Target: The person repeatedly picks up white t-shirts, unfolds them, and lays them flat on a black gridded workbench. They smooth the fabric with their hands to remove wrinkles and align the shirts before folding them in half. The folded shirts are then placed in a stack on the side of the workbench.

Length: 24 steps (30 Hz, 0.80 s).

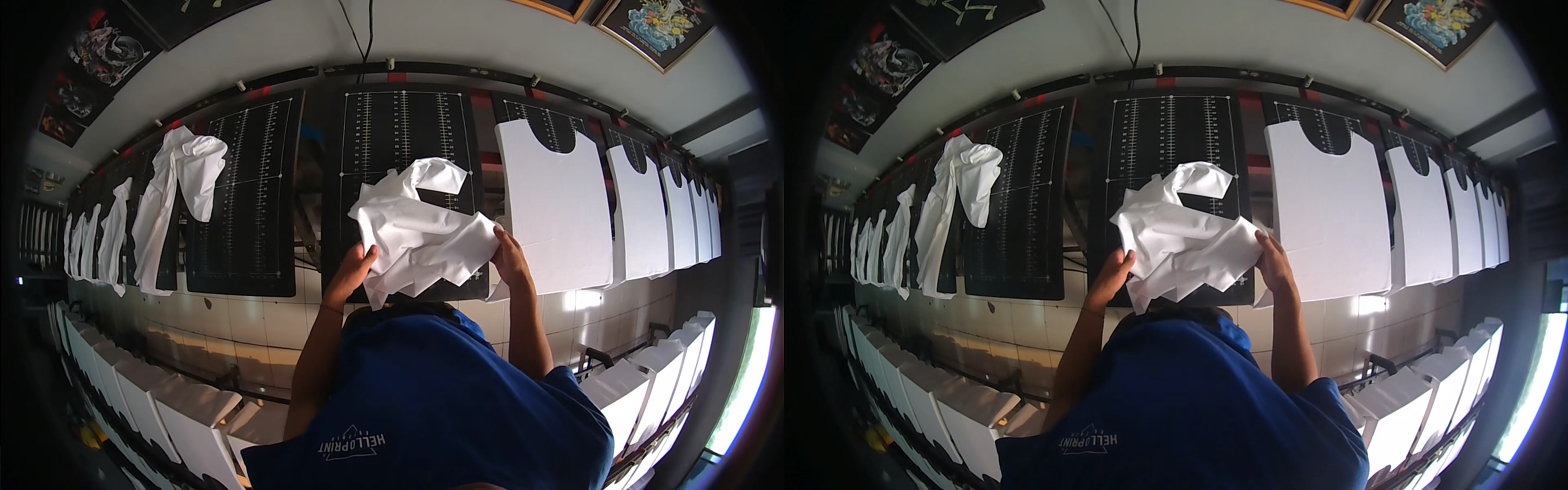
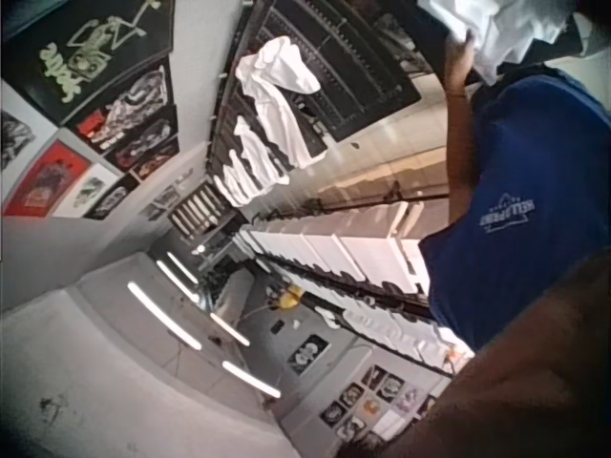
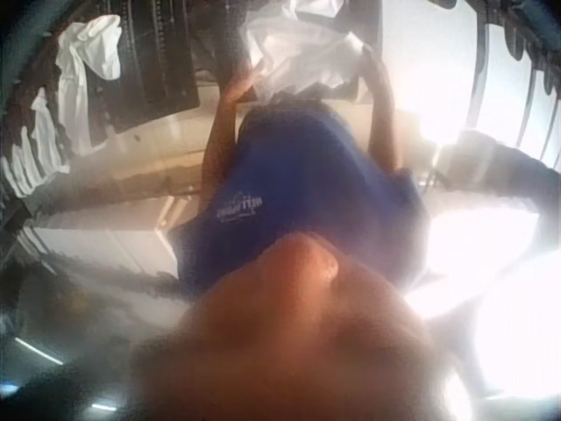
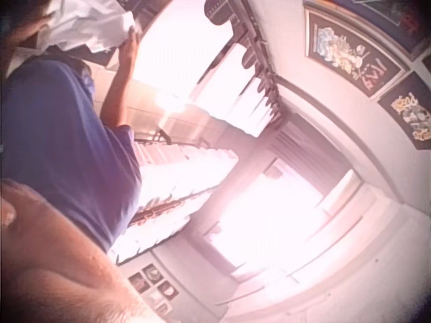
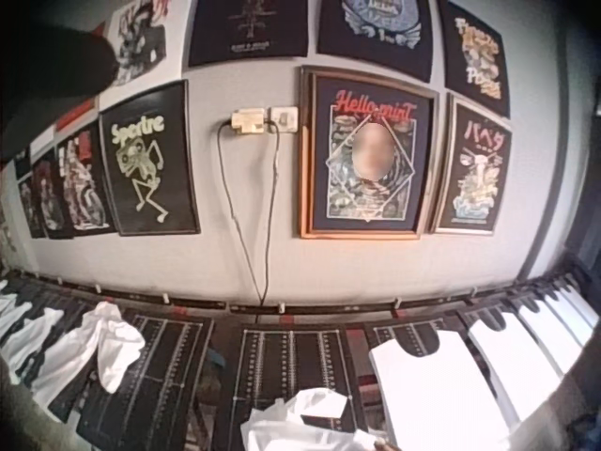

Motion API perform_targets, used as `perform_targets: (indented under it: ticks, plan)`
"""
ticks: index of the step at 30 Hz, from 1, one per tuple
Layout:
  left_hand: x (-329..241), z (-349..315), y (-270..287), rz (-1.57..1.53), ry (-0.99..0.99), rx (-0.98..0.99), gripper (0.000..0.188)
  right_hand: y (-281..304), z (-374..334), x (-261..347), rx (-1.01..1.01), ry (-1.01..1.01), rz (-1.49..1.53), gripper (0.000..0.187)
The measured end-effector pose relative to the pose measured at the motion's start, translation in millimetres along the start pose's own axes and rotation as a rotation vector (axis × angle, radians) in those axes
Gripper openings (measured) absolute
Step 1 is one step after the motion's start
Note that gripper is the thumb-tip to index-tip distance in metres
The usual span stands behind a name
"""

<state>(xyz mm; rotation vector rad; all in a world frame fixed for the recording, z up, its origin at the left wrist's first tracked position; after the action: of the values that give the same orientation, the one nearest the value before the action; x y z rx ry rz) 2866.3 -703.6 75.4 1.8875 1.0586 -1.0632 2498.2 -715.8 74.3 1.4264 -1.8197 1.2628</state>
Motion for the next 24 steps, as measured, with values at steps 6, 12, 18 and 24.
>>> perform_targets:
  ticks: [6,12,18,24]
  plan:
    - [-4.8,-30.3,-9.5,-0.204,-0.031,0.146,0.039,-21.4,-27.2,-16.1,0.250,-0.320,0.231,0.060]
    - [-126.1,-93.3,39.5,-0.700,-0.560,0.059,0.055,13.2,-69.1,-1.0,0.294,0.265,0.706,0.075]
    - [-197.6,-84.4,10.1,-0.142,-0.481,0.195,0.009,-46.2,-77.7,105.5,0.717,0.504,0.634,0.076]
    - [-213.4,-29.6,141.2,-0.497,-0.619,-0.509,0.014,-33.6,-43.3,210.7,0.056,0.638,0.333,0.058]
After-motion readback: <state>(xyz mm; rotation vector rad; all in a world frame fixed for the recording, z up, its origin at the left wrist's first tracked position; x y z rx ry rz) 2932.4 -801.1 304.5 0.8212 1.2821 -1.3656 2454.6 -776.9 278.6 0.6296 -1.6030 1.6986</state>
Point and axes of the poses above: each hand's wrist, its own z-axis towards the middle knuckle, its own y-axis out of the back of the hand, x = y × z, the point moved 5 cm from there along z, towards the middle knuckle, and after that the axes turned 7 degrees about x, right-handed, at the moved point
